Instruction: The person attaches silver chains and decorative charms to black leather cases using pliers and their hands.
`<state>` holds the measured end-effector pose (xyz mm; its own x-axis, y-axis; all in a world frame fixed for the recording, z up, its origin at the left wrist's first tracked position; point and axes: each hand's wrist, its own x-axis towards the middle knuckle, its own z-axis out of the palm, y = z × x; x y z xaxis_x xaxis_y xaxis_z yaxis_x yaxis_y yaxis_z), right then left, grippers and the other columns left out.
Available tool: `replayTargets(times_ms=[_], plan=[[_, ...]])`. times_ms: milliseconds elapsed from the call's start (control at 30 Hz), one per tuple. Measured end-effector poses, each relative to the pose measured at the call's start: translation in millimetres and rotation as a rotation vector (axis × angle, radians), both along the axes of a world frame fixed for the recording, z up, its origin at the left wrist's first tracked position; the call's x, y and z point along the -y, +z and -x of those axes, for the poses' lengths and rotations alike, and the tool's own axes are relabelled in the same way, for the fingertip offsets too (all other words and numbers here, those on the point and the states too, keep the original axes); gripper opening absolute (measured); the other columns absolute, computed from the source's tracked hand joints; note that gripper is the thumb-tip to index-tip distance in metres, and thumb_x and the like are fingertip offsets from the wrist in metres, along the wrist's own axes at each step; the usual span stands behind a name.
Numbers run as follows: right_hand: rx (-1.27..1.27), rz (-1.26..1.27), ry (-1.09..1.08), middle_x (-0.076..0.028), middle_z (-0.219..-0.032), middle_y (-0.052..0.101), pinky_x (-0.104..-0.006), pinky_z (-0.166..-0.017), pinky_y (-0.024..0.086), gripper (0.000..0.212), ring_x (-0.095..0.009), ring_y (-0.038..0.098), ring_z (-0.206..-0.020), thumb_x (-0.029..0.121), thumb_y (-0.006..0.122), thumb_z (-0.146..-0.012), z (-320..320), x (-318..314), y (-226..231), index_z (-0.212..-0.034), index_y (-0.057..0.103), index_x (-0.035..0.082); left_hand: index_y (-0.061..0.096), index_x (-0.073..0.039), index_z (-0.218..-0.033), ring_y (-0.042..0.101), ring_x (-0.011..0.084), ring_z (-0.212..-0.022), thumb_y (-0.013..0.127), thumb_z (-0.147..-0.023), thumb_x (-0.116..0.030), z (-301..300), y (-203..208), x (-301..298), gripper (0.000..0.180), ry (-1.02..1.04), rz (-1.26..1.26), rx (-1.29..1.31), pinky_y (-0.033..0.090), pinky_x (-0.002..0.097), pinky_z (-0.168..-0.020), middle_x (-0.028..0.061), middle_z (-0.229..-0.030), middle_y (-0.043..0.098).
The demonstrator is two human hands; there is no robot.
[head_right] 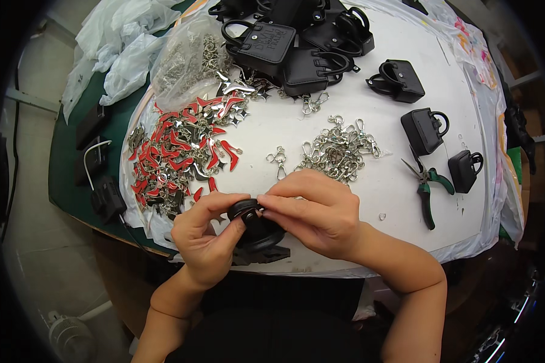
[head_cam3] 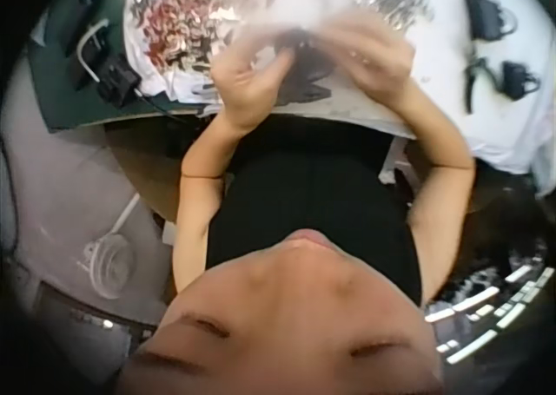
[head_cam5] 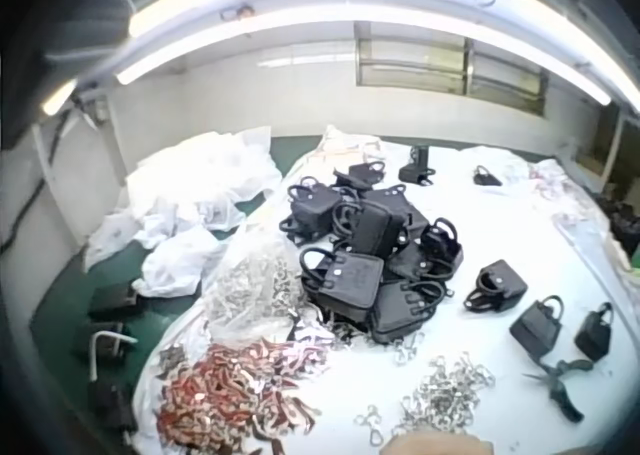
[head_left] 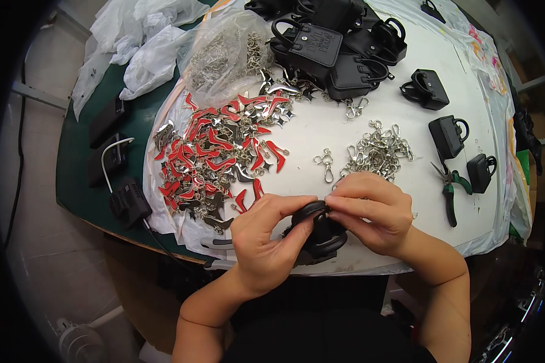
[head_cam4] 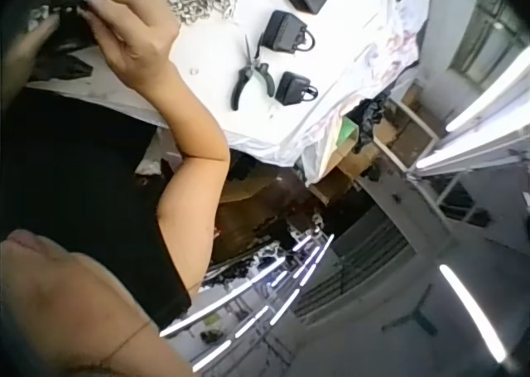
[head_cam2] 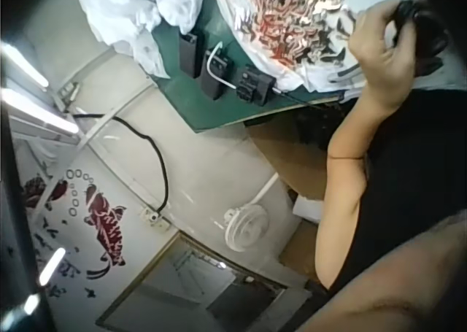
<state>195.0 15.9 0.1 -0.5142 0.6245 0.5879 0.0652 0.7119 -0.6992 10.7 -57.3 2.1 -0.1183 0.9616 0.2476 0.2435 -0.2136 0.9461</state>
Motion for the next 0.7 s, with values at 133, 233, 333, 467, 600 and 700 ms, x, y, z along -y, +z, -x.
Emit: replayTargets(times_ms=[133, 233, 333, 467, 600, 700], plan=[[-0.009, 0.081, -0.002, -0.011, -0.087, 0.068, -0.0298, -0.062, 0.049, 0.025, -0.021, 0.062, -0.071, -0.003, 0.077, -0.075, -0.9, 1.1, -2.5, -0.1, 0.073, 0.001, 0.069, 0.001, -0.099, 0.066, 0.0223, -0.074, 0.073, -0.073, 0.008, 1.1, -1.5, -1.2, 0.027, -0.015, -0.026, 0.001, 0.05, 0.0302, -0.067, 0.0115, -0.087, 0.071], [-0.035, 0.153, -0.001, -0.01, -0.086, 0.067, -0.0291, -0.062, 0.048, 0.025, -0.021, 0.062, -0.072, -0.002, 0.078, -0.075, -0.1, 3.4, -2.1, -0.1, 0.073, 0.001, 0.069, 0.002, -0.098, 0.065, 0.0227, -0.07, 0.074, -0.072, 0.008, 1.9, -0.1, -2.6, 0.028, -0.03, -0.102, -0.047, 0.049, 0.031, -0.064, 0.0108, -0.083, 0.07], [-0.07, 0.215, 0.011, -0.01, -0.085, 0.067, -0.0288, -0.062, 0.048, 0.025, -0.02, 0.062, -0.074, -0.002, 0.079, -0.075, -0.6, 6.3, -4.2, -0.099, 0.073, 0.001, 0.069, 0.002, -0.097, 0.063, 0.0226, -0.065, 0.078, -0.07, 0.006, -0.9, -0.2, -3.8, 0.028, -0.025, -0.21, -0.087, 0.047, 0.0312, -0.061, 0.01, -0.079, 0.069], [-0.074, 0.231, -0.008, -0.009, -0.084, 0.067, -0.0289, -0.065, 0.05, 0.023, -0.02, 0.062, -0.075, -0.002, 0.079, -0.075, -1.5, 6.0, -6.0, -0.097, 0.073, 0.001, 0.067, 0.003, -0.097, 0.062, 0.0221, -0.063, 0.08, -0.071, 0.004, -1.2, 4.9, -3.9, 0.03, -0.043, -0.284, -0.187, 0.046, 0.031, -0.059, 0.011, -0.079, 0.069], [-0.054, 0.294, 0.069, -0.008, -0.083, 0.067, -0.031, -0.074, 0.052, 0.019, -0.019, 0.063, -0.076, 0.0, 0.08, -0.075, -4.7, -0.5, -2.9, -0.092, 0.073, 0.001, 0.067, 0.001, -0.098, 0.063, 0.0218, -0.066, 0.081, -0.072, 0.003, -2.1, 4.8, -5.2, 0.029, -0.06, -0.352, -0.274, 0.045, 0.0312, -0.06, 0.0106, -0.079, 0.07], [-0.041, 0.463, 0.117, -0.007, -0.083, 0.068, -0.0308, -0.077, 0.052, 0.016, -0.018, 0.063, -0.077, 0.002, 0.08, -0.076, -9.2, -4.8, 1.9, -0.09, 0.073, 0.002, 0.068, 0.0, -0.098, 0.065, 0.0209, -0.067, 0.081, -0.072, 0.002, -1.5, 5.9, -5.1, 0.029, -0.084, -0.328, -0.276, 0.045, 0.0313, -0.061, 0.0094, -0.081, 0.071]])
